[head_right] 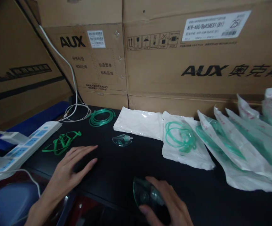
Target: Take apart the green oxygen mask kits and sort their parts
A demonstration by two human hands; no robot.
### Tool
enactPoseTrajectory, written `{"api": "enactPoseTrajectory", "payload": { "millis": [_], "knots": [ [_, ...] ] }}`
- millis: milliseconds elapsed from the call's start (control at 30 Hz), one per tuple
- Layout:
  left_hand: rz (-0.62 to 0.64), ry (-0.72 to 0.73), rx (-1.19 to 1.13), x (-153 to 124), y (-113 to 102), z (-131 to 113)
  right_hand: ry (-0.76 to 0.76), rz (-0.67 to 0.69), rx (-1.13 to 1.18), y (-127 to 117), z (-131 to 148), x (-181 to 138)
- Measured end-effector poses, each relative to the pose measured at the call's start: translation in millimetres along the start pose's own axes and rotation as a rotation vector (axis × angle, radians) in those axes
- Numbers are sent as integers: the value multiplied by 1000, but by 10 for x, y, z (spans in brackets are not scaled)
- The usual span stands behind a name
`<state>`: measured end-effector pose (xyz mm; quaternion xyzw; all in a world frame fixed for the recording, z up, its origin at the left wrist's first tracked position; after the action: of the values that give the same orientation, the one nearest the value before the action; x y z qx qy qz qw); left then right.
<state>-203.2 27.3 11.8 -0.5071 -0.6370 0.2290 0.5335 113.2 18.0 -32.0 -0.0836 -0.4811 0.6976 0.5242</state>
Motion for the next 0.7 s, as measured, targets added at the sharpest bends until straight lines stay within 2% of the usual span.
{"api": "enactPoseTrajectory", "payload": {
  "millis": [167,267,333,433,533,700],
  "knots": [
    [180,35,-169,567,352,-355,89,-1,143,-43,86,746],
    [251,105,-292,806,522,-444,69,-5,151,15,94,1208],
    [265,127,-366,872,606,-440,54,-3,135,109,64,1413],
    [250,103,-415,866,690,-362,37,16,118,307,21,1529],
    [243,38,-440,820,735,-264,27,54,113,464,19,1495],
    [255,-8,-506,816,712,-205,29,118,87,546,38,1445]
  ]
}}
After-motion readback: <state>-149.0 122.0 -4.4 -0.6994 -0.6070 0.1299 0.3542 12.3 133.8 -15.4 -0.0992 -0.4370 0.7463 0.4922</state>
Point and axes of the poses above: each hand's wrist, its own x-axis towards the middle knuckle, its own y-axis out of the palm, z = x × y, the point moved 9 cm from there along x, towards the middle knuckle, and after that the axes turned 2 degrees about x, right-handed, at the moved point
